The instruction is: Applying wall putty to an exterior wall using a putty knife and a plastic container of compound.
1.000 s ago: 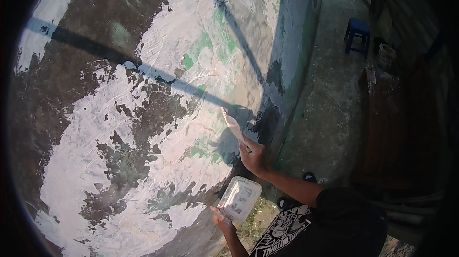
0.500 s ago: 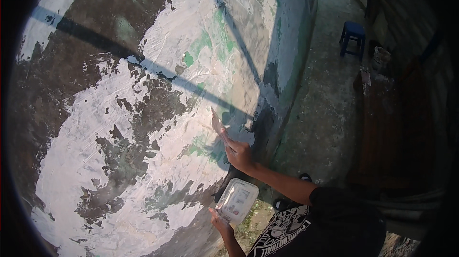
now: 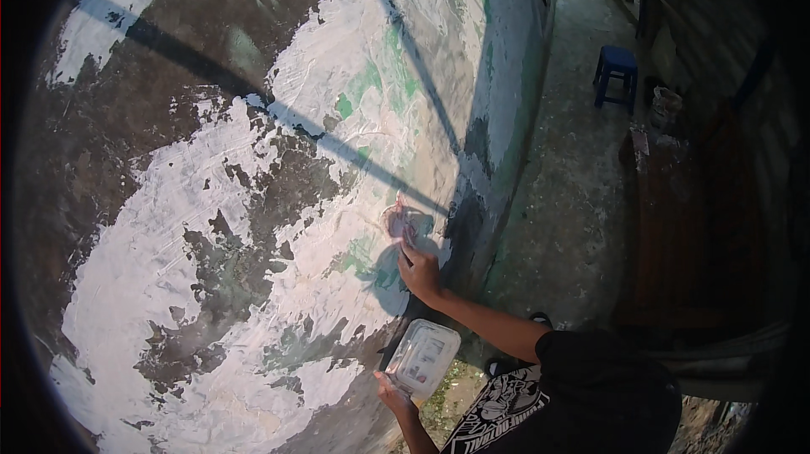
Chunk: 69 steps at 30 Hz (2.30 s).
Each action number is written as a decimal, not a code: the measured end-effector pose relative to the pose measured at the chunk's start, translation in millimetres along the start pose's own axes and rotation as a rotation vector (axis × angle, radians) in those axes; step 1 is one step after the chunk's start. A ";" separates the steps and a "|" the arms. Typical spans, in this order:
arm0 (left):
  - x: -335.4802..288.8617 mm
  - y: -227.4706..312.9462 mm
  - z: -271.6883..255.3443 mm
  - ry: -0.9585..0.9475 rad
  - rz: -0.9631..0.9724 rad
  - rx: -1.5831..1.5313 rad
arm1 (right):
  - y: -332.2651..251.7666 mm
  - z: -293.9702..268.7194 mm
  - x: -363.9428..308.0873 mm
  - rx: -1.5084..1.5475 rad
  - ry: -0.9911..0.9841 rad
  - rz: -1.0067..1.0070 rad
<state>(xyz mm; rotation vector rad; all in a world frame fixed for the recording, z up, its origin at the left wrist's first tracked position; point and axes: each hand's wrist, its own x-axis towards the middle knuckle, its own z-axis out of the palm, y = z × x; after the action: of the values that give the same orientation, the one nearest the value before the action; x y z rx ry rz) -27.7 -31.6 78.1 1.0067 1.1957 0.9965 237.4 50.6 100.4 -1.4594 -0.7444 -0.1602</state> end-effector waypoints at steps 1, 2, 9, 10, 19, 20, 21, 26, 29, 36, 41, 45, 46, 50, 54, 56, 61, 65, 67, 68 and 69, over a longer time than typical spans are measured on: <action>-2.3 1.2 -2.3 -0.017 -0.004 -0.006 | -8.9 -5.1 -9.3 0.031 -0.060 -0.015; -2.4 -0.9 -7.6 -0.014 -0.007 -0.008 | -17.3 -11.0 -16.2 0.062 -0.117 -0.028; 2.6 0.0 -8.2 -0.068 0.011 -0.026 | 6.6 -36.5 22.7 0.145 0.187 -0.057; 4.5 -3.2 -11.2 -0.062 0.008 -0.027 | 10.8 -33.0 41.0 0.122 0.237 -0.057; 7.1 -14.5 -23.3 -0.066 -0.055 -0.045 | -13.5 -12.7 14.4 0.091 0.026 -0.133; 9.3 -15.2 -23.7 -0.075 -0.061 -0.046 | -13.4 -16.2 5.0 0.081 0.029 -0.134; 13.4 -16.8 -24.0 -0.095 -0.069 -0.060 | -12.6 -21.2 -4.1 0.115 -0.054 -0.101; 25.0 -16.2 -25.8 -0.131 -0.076 -0.066 | -22.4 -48.2 -0.2 0.213 -0.034 0.050; 24.3 -11.0 -22.9 -0.192 -0.055 0.007 | 9.9 -37.5 25.0 0.220 0.122 0.081; 16.4 -21.9 -42.1 -0.151 0.024 0.023 | -3.6 -15.4 7.7 -0.060 -0.126 0.326; 17.0 -19.5 -48.5 -0.193 -0.040 0.002 | -25.4 -27.9 -40.7 0.187 -0.089 0.058; 17.9 -19.6 -50.9 -0.177 -0.001 0.033 | 5.4 -42.8 -38.6 0.152 0.051 0.143; 15.3 -17.0 -51.6 -0.171 -0.001 0.018 | 18.5 -42.1 -29.6 0.180 0.126 0.116; 11.8 -26.8 -66.3 -0.123 -0.042 -0.027 | 46.0 -35.6 1.7 0.098 0.082 0.249; 1.2 -23.1 -64.1 -0.064 -0.043 -0.057 | 38.2 -13.6 -16.6 0.095 0.076 0.023; -3.2 -23.5 -59.6 -0.039 -0.063 -0.035 | 30.2 -13.2 -39.3 0.090 0.020 0.102; 2.1 -26.3 -50.4 -0.131 -0.059 0.028 | 22.6 -29.3 -56.5 0.144 0.038 0.049; 22.2 -57.4 -65.8 -0.095 0.025 0.094 | -0.8 -30.9 -5.9 0.158 0.206 0.111; 16.4 -55.1 -57.0 -0.086 0.003 0.066 | -0.8 -26.3 22.0 0.198 0.254 0.081; 7.3 -43.0 -41.2 -0.090 0.002 0.069 | 7.6 -21.5 27.8 0.196 0.259 0.084; -3.8 -30.9 -23.9 -0.074 -0.012 -0.004 | 15.3 -15.4 34.6 0.051 0.161 0.121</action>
<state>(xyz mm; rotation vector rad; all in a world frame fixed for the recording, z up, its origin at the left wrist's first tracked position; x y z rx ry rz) -49.7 -41.2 47.1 1.0241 1.1372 0.9436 277.7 50.1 107.4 -1.4201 -0.5245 -0.1624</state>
